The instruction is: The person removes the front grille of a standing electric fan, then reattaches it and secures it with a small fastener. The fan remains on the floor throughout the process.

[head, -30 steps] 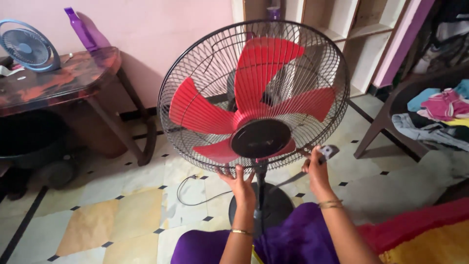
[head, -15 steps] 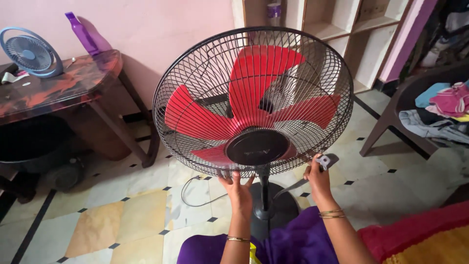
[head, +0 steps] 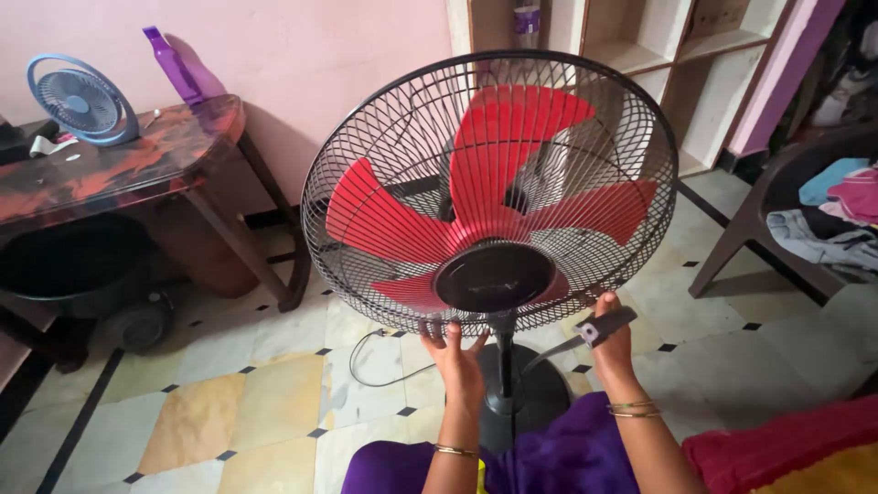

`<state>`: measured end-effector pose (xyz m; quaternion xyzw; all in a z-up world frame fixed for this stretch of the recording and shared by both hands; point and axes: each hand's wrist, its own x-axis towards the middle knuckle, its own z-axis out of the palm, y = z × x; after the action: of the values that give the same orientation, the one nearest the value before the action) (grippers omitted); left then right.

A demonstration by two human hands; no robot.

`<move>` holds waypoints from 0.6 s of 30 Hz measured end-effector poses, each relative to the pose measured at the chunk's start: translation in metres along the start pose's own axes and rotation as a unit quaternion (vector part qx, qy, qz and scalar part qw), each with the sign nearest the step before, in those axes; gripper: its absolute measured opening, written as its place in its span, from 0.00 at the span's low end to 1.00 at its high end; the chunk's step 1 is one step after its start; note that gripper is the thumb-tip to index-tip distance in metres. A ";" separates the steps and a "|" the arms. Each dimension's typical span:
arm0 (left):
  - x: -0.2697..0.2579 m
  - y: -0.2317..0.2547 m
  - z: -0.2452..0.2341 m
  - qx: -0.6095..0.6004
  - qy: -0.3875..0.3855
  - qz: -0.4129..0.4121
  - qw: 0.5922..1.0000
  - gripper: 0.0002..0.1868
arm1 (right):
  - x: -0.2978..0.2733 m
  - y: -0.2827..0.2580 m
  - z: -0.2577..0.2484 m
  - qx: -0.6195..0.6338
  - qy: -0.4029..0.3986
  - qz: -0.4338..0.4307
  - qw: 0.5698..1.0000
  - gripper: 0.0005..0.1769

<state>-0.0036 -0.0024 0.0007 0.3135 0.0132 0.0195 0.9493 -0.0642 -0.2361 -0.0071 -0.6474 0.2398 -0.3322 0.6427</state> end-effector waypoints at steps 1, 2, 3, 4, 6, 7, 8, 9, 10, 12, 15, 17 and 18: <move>0.000 -0.001 0.002 0.001 0.006 0.000 1.000 0.60 | 0.003 0.002 -0.002 -0.045 0.011 -0.010 0.999 0.32; -0.001 -0.001 0.003 0.003 0.013 0.001 1.000 0.60 | 0.007 0.005 -0.005 -0.027 0.020 -0.023 0.999 0.33; -0.003 -0.002 0.004 0.006 0.019 0.000 1.000 0.60 | 0.011 0.008 -0.009 -0.009 0.029 -0.034 0.999 0.34; -0.005 -0.003 0.005 0.007 0.024 0.001 1.000 0.60 | 0.014 0.012 -0.013 0.009 0.039 -0.045 0.998 0.35; -0.006 -0.005 0.010 0.008 0.033 0.002 0.999 0.60 | 0.023 0.016 -0.023 0.042 0.047 -0.081 0.995 0.32; -0.006 -0.006 0.012 0.008 0.036 0.000 0.999 0.60 | 0.028 0.017 -0.028 0.058 0.051 -0.099 0.992 0.31; -0.006 -0.006 0.013 0.008 0.039 -0.001 0.999 0.59 | 0.031 0.018 -0.032 0.005 0.071 -0.109 0.991 0.30; -0.006 -0.006 0.014 0.008 0.043 -0.004 0.999 0.59 | 0.033 0.018 -0.038 -0.049 0.091 -0.118 0.988 0.29; -0.007 -0.006 0.014 0.003 0.043 -0.001 0.999 0.59 | 0.035 0.017 -0.044 -0.103 0.110 -0.126 0.980 0.28; -0.006 -0.007 0.014 -0.008 0.041 0.004 0.999 0.59 | 0.040 0.010 -0.055 -0.231 0.137 -0.272 0.924 0.26; -0.006 -0.008 0.012 -0.015 0.036 0.011 0.999 0.57 | 0.040 -0.007 -0.069 -0.328 0.122 -0.331 0.876 0.24; -0.006 -0.010 0.010 -0.022 0.035 0.015 0.999 0.57 | 0.034 -0.019 -0.076 -0.346 0.112 -0.295 0.884 0.24; -0.006 -0.010 0.010 -0.026 0.034 0.017 0.999 0.57 | 0.029 -0.023 -0.077 -0.345 0.114 -0.264 0.894 0.25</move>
<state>-0.0087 -0.0168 0.0028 0.2879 0.0393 0.0466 0.9557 -0.1049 -0.3076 0.0160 -0.8253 0.2315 -0.4577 0.2361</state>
